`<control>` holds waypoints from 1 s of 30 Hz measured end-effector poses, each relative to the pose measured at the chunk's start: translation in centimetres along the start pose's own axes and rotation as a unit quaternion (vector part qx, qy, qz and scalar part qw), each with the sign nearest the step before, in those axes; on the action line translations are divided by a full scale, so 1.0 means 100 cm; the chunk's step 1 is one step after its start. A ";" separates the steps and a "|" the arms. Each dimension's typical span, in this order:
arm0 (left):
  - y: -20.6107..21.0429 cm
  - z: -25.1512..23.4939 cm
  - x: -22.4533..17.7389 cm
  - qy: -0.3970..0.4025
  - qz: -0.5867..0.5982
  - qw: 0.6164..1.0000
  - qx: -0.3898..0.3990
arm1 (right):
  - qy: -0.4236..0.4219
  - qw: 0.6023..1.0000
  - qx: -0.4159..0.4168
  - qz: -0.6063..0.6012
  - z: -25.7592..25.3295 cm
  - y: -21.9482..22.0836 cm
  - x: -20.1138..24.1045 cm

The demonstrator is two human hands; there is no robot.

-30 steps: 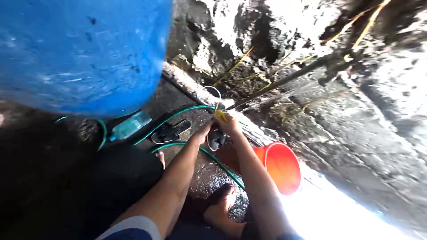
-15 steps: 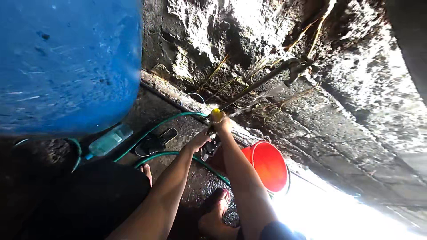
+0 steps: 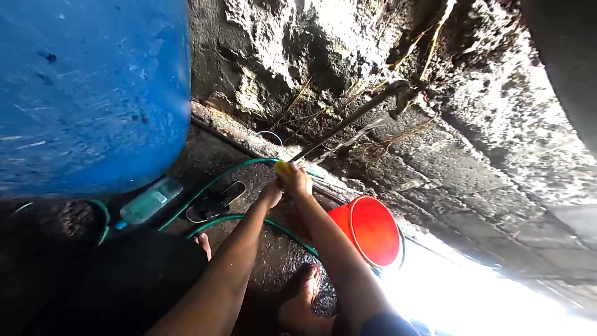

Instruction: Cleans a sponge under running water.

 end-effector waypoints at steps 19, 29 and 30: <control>0.003 0.017 0.023 -0.013 0.494 0.853 -0.165 | 0.029 0.994 -0.043 -0.099 0.036 0.037 0.002; -0.010 0.018 0.067 -0.037 0.400 0.845 -0.353 | 0.037 0.993 -0.016 -0.112 0.043 0.059 -0.006; -0.014 0.018 0.071 -0.077 0.442 0.843 -0.297 | 0.018 0.994 -0.005 -0.105 0.050 0.065 0.003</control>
Point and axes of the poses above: each hand's wrist, its own z-axis away from the middle knuckle, its own y-axis out of the palm, x = y × z, the point moved 9 cm from there along -z, towards the middle knuckle, and after that the axes turned 10 degrees about x, right-handed, at the moved point
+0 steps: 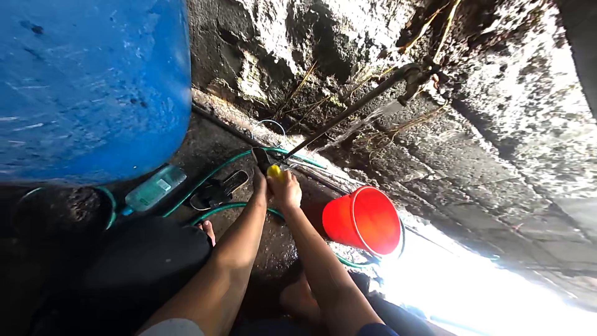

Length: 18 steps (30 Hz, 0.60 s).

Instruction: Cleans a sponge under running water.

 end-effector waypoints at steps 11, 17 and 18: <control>-0.006 -0.004 0.009 0.018 -0.003 0.999 0.040 | 0.052 0.875 -0.025 -0.480 -0.027 -0.006 -0.071; 0.028 -0.002 0.014 0.000 -0.028 0.973 0.231 | -0.022 0.837 0.003 -0.546 -0.020 -0.001 -0.051; 0.037 0.008 0.009 -0.022 -0.019 0.964 0.263 | -0.045 0.850 0.013 -0.524 -0.017 0.000 -0.042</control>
Point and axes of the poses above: each hand's wrist, its own z-axis away from the middle knuckle, its own y-axis out of the palm, x = y × z, the point moved 9 cm from there along -z, towards the middle knuckle, and after that the axes turned 10 degrees about x, right-handed, at the moved point
